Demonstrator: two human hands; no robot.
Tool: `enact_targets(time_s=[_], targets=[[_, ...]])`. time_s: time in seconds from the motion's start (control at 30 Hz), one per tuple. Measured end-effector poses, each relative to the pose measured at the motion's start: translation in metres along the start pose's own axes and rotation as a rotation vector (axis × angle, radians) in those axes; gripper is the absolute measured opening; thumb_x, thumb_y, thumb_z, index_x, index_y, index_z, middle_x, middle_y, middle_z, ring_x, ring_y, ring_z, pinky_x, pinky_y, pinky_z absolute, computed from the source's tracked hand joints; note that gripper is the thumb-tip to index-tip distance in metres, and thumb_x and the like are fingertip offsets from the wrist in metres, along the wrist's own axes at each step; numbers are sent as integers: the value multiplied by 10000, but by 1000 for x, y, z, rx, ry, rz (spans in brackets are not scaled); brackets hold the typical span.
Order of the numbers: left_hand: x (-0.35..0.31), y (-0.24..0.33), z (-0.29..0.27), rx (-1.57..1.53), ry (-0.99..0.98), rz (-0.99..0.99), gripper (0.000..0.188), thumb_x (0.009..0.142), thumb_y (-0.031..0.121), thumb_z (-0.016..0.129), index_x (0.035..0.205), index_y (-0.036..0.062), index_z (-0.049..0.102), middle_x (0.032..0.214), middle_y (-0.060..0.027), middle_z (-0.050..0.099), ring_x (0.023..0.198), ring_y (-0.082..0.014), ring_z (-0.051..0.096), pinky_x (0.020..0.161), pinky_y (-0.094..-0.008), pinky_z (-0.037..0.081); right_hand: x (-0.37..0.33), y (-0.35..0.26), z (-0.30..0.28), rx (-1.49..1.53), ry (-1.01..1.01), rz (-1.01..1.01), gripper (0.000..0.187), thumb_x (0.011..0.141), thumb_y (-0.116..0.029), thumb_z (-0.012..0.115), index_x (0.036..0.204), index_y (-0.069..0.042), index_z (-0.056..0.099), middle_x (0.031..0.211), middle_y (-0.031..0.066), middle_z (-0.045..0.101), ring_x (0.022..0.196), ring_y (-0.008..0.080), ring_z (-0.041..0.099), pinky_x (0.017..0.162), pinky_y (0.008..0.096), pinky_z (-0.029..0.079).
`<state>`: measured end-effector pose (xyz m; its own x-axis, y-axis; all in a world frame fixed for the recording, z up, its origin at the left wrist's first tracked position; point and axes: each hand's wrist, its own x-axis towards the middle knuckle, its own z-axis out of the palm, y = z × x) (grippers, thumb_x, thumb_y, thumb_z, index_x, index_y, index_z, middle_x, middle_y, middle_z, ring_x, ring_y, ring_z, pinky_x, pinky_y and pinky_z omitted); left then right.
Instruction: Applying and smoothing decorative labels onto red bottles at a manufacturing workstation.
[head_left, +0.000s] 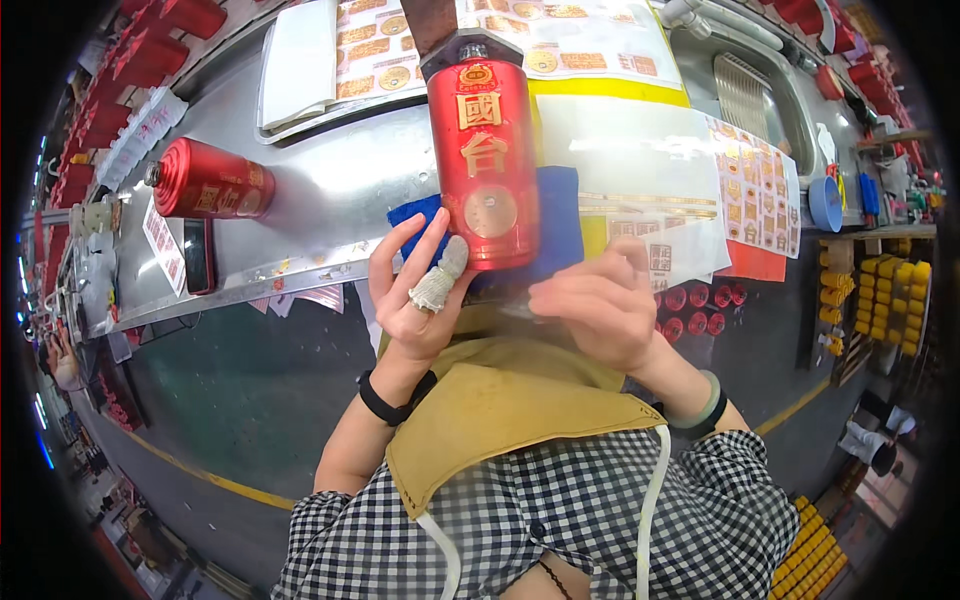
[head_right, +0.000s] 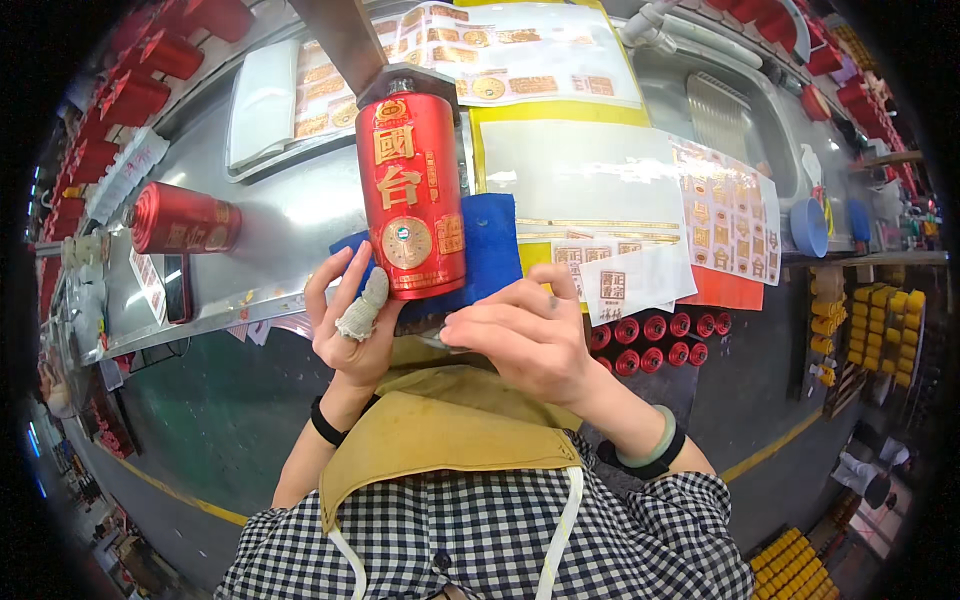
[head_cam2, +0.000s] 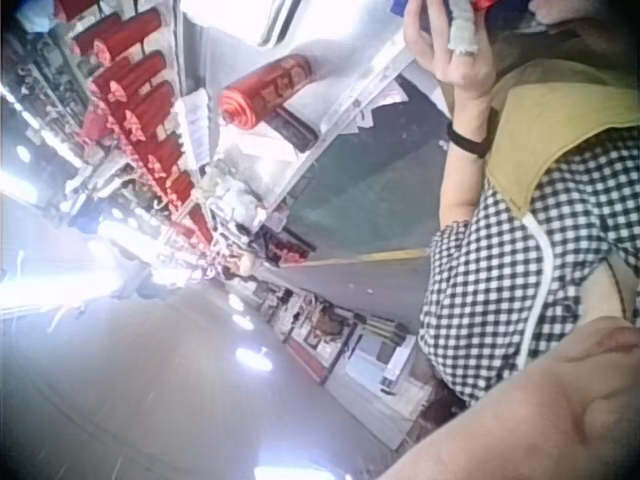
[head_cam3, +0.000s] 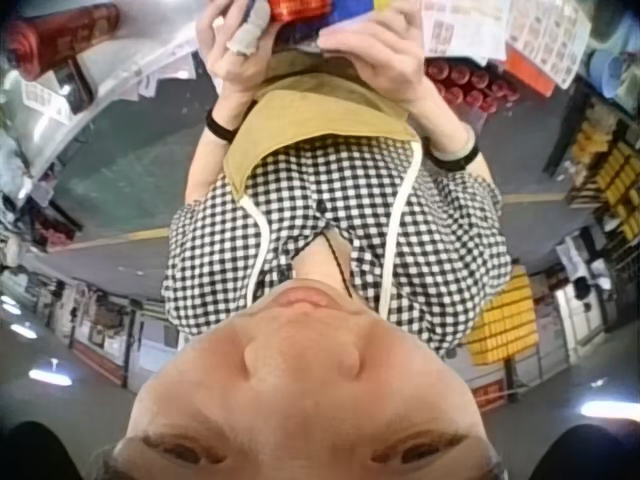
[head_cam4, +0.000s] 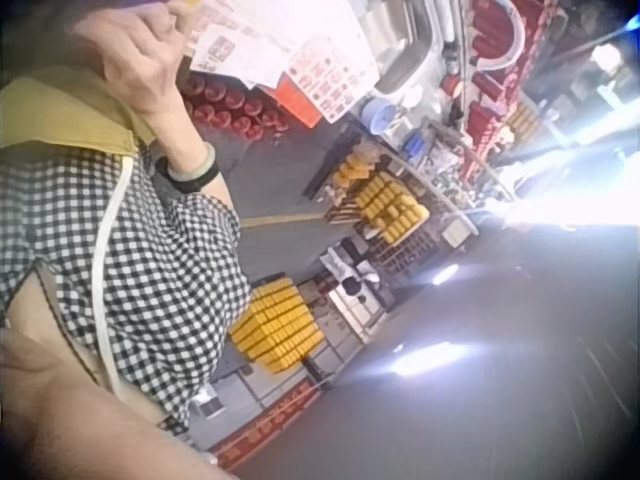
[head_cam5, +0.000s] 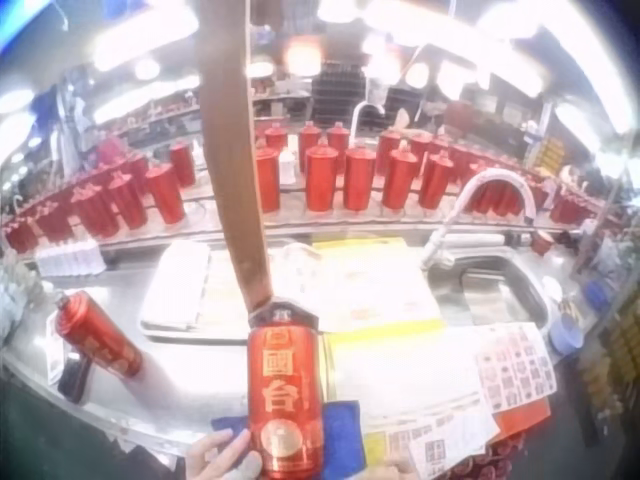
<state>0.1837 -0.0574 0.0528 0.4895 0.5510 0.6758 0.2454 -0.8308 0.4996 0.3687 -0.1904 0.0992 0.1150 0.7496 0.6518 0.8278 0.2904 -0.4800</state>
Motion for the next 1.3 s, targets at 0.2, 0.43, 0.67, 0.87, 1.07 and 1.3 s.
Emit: enact_targets(time_s=[0.2,0.43,0.67,0.87,1.07,1.3], targets=[[-8,-3,6,-8,74,-56,534,684,-17,864,1200,30,733,1320,-147,684,1192,-308,632,988,-404,511,24,10,-11,-60,95,61,244,727,-13,783,944,-121,759,941,-15,767,785,164,630,775,318,417],[22,5,-6,-216,-146,-200,888,757,46,848,1531,7,415,1450,-146,594,1326,-297,569,1111,-404,421,46,14,-5,-150,116,8,262,700,-59,788,952,-127,772,972,-8,766,800,173,627,794,322,425],[14,-5,18,-329,-210,-432,880,715,180,906,1465,-3,484,1428,-173,578,1349,-377,514,1106,-473,426,54,-7,1,-62,-114,-68,195,746,-83,757,937,-120,758,913,-28,749,788,175,606,791,333,418],[20,8,8,-272,-221,-453,846,740,74,847,1489,2,462,1421,-166,600,1301,-321,564,1097,-429,430,77,18,1,-308,-63,-201,157,779,-144,712,935,-157,727,876,-26,706,789,159,593,787,325,412],[22,16,4,-191,-146,-352,829,740,79,849,1474,-28,477,1434,-177,587,1278,-391,568,1134,-496,393,94,14,4,-286,-202,-107,221,747,-164,685,967,-174,702,820,-44,606,725,169,544,725,343,438],[35,19,4,-240,-98,-331,829,719,93,884,1432,-32,479,1401,-166,582,1307,-378,541,1096,-474,416,81,-7,17,-180,-211,-307,153,739,-181,666,885,-145,641,780,-12,556,777,172,566,707,334,443]])
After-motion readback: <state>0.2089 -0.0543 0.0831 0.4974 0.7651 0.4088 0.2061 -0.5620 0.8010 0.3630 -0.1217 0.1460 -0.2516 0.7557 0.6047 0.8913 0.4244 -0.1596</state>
